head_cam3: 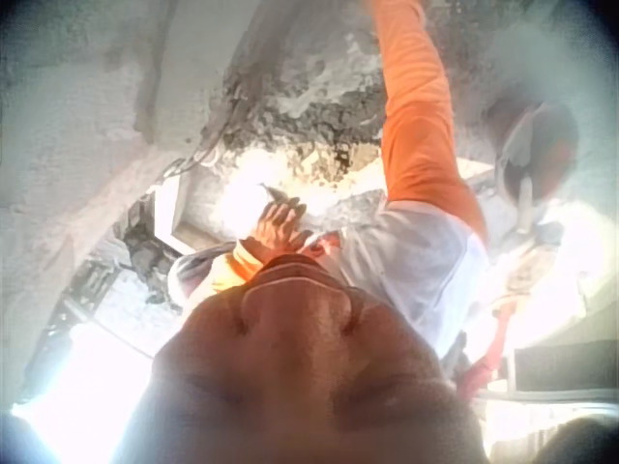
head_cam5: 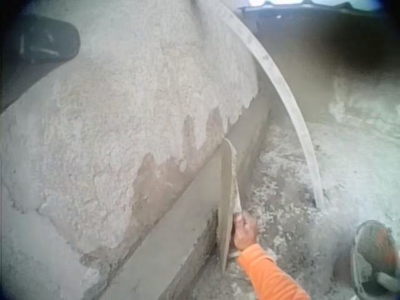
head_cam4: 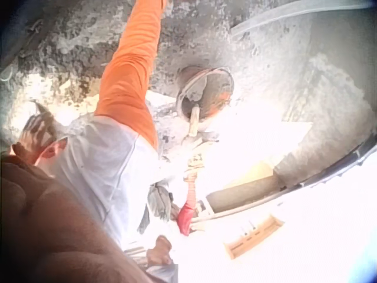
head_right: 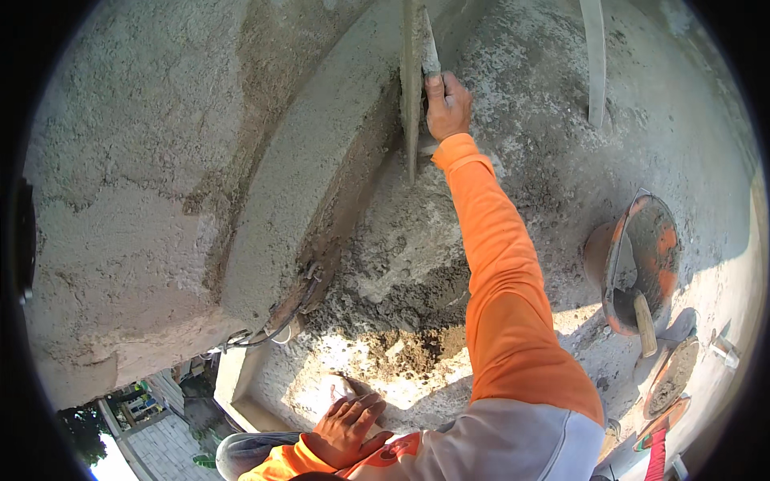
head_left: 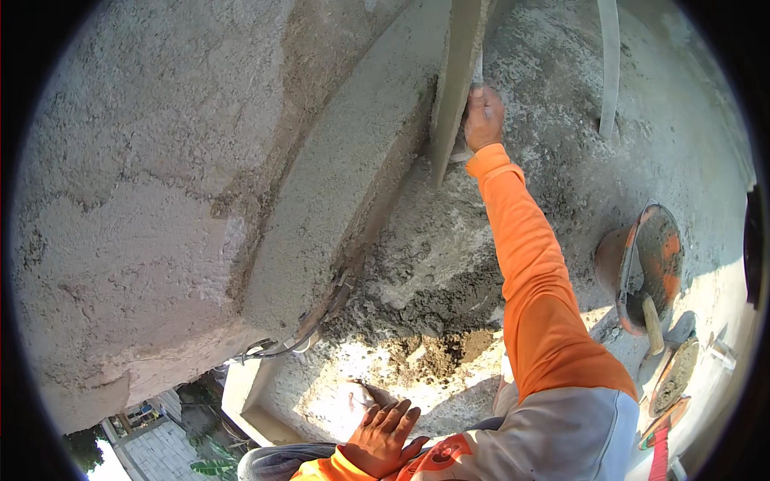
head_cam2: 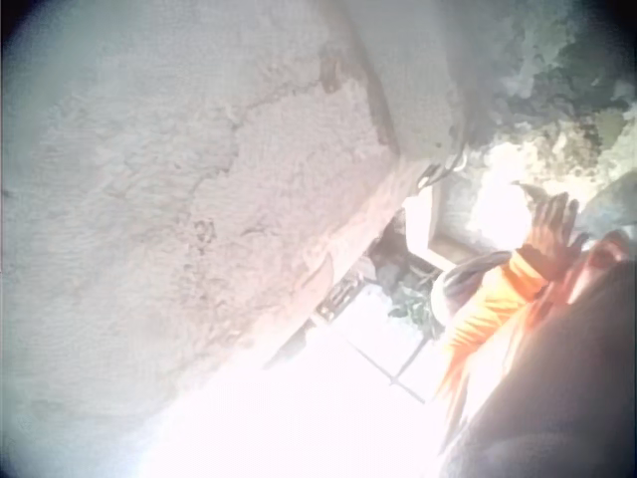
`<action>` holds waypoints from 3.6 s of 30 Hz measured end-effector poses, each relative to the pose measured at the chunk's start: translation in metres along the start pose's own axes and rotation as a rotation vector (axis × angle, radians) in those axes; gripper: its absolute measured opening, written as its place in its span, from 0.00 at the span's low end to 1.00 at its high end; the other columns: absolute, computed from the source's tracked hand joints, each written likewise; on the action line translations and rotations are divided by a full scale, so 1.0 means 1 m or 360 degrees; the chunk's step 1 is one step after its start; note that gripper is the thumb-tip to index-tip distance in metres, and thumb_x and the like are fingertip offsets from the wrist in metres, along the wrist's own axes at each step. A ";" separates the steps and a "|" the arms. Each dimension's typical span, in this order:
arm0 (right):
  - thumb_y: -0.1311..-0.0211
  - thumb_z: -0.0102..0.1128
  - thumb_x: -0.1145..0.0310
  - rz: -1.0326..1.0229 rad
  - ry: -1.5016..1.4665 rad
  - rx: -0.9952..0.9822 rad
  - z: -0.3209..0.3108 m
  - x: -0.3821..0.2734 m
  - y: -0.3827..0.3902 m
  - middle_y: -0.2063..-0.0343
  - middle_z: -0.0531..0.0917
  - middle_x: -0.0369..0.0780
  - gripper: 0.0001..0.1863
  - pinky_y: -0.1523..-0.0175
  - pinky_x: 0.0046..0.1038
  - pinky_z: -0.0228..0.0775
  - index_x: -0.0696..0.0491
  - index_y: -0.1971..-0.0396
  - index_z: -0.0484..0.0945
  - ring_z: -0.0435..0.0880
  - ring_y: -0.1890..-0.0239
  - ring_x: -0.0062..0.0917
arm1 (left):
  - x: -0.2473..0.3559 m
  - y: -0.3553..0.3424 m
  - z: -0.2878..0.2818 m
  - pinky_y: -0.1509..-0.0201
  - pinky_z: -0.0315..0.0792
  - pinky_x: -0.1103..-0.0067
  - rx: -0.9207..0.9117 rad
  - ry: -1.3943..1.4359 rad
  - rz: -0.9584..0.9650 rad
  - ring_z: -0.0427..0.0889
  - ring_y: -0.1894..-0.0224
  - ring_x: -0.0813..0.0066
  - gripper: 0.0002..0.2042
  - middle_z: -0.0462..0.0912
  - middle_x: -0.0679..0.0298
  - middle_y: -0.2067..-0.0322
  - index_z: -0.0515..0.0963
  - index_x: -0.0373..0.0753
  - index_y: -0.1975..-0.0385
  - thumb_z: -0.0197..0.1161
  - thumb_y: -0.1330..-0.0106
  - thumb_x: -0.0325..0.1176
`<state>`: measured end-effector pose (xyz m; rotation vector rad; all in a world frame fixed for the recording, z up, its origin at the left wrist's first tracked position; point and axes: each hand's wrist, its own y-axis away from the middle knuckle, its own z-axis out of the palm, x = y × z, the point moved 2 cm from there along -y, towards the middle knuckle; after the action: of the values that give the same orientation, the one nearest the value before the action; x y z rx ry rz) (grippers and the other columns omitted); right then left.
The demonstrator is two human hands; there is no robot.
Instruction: Applying and smoothing mortar on a concrete corner ledge using a hand trowel.
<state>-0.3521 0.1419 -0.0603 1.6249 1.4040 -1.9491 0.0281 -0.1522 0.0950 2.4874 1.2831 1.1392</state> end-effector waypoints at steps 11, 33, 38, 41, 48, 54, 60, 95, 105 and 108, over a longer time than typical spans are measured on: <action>0.37 0.44 0.36 0.0110 -0.0175 -0.0075 0.012 -0.064 0.095 0.87 0.65 0.40 0.34 0.73 0.32 0.56 0.57 0.78 0.67 0.63 0.80 0.25 | -0.026 0.058 0.009 0.42 0.67 0.58 0.0062 -0.0144 0.0174 0.76 0.47 0.51 0.28 0.75 0.52 0.48 0.73 0.39 0.46 0.62 0.40 0.52; 0.32 0.38 0.38 0.1161 -0.0616 -0.0051 -0.062 -0.077 0.176 0.78 0.77 0.38 0.32 0.72 0.30 0.68 0.55 0.66 0.74 0.73 0.77 0.26 | -0.021 0.043 0.006 0.51 0.75 0.63 0.0046 -0.0067 0.0486 0.81 0.56 0.52 0.29 0.76 0.50 0.51 0.70 0.36 0.46 0.68 0.43 0.47; 0.34 0.43 0.37 0.2002 -0.0852 -0.0065 -0.064 -0.034 0.148 0.77 0.72 0.35 0.30 0.79 0.27 0.66 0.53 0.61 0.72 0.71 0.80 0.21 | -0.019 0.037 0.010 0.45 0.70 0.58 -0.0052 -0.0104 0.0366 0.79 0.52 0.50 0.28 0.76 0.48 0.49 0.71 0.35 0.46 0.63 0.40 0.48; 0.35 0.45 0.37 0.2089 -0.0847 -0.0029 -0.039 -0.024 0.148 0.79 0.71 0.35 0.31 0.78 0.27 0.67 0.55 0.64 0.71 0.70 0.82 0.21 | -0.015 0.028 0.007 0.50 0.74 0.62 -0.0068 -0.0208 0.0387 0.80 0.54 0.52 0.28 0.76 0.50 0.51 0.70 0.35 0.46 0.67 0.42 0.46; 0.37 0.46 0.35 0.1962 -0.0967 -0.0098 0.003 0.002 0.154 0.84 0.70 0.38 0.32 0.80 0.28 0.66 0.56 0.69 0.72 0.69 0.86 0.24 | -0.015 0.015 0.002 0.48 0.71 0.61 -0.0007 -0.0144 0.0291 0.78 0.52 0.53 0.28 0.76 0.51 0.50 0.69 0.35 0.46 0.66 0.42 0.44; 0.42 0.49 0.30 0.1988 -0.0997 -0.0135 0.023 0.002 0.163 0.66 0.80 0.45 0.45 0.64 0.32 0.74 0.65 0.53 0.72 0.80 0.71 0.29 | -0.019 0.018 0.007 0.45 0.69 0.57 -0.0096 -0.0071 0.0190 0.77 0.49 0.51 0.28 0.74 0.51 0.47 0.68 0.37 0.44 0.64 0.40 0.47; 0.42 0.50 0.31 0.1930 -0.1050 -0.0062 0.024 -0.016 0.161 0.52 0.77 0.50 0.47 0.49 0.35 0.72 0.66 0.46 0.69 0.80 0.55 0.34 | -0.024 0.030 0.010 0.45 0.69 0.57 -0.0141 -0.0084 0.0188 0.77 0.49 0.51 0.28 0.74 0.50 0.47 0.68 0.37 0.43 0.62 0.39 0.48; 0.30 0.47 0.61 0.1937 -0.1079 -0.0050 -0.084 -0.041 0.174 0.58 0.81 0.39 0.18 0.53 0.29 0.75 0.54 0.47 0.71 0.82 0.58 0.26 | -0.011 0.015 0.010 0.45 0.70 0.61 -0.0220 -0.0038 0.0183 0.76 0.48 0.51 0.26 0.74 0.50 0.48 0.70 0.35 0.46 0.60 0.36 0.48; 0.27 0.39 0.62 0.0296 -0.0288 -0.0143 -0.035 -0.079 0.167 0.61 0.80 0.43 0.18 0.55 0.31 0.71 0.59 0.50 0.71 0.79 0.62 0.35 | -0.013 0.032 0.016 0.44 0.70 0.60 -0.0052 -0.0186 0.0194 0.77 0.48 0.51 0.26 0.74 0.50 0.47 0.70 0.37 0.45 0.59 0.36 0.49; 0.27 0.39 0.60 0.0127 -0.0247 -0.0266 -0.022 -0.108 0.176 0.65 0.79 0.46 0.19 0.56 0.34 0.69 0.61 0.54 0.71 0.79 0.64 0.39 | -0.014 0.037 0.018 0.44 0.69 0.57 -0.0067 -0.0211 0.0167 0.76 0.47 0.51 0.26 0.74 0.48 0.47 0.69 0.35 0.45 0.57 0.35 0.49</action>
<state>-0.1778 0.0290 -0.0556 1.4019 1.3793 -1.8177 0.0596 -0.1820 0.0898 2.5773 1.0951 0.9912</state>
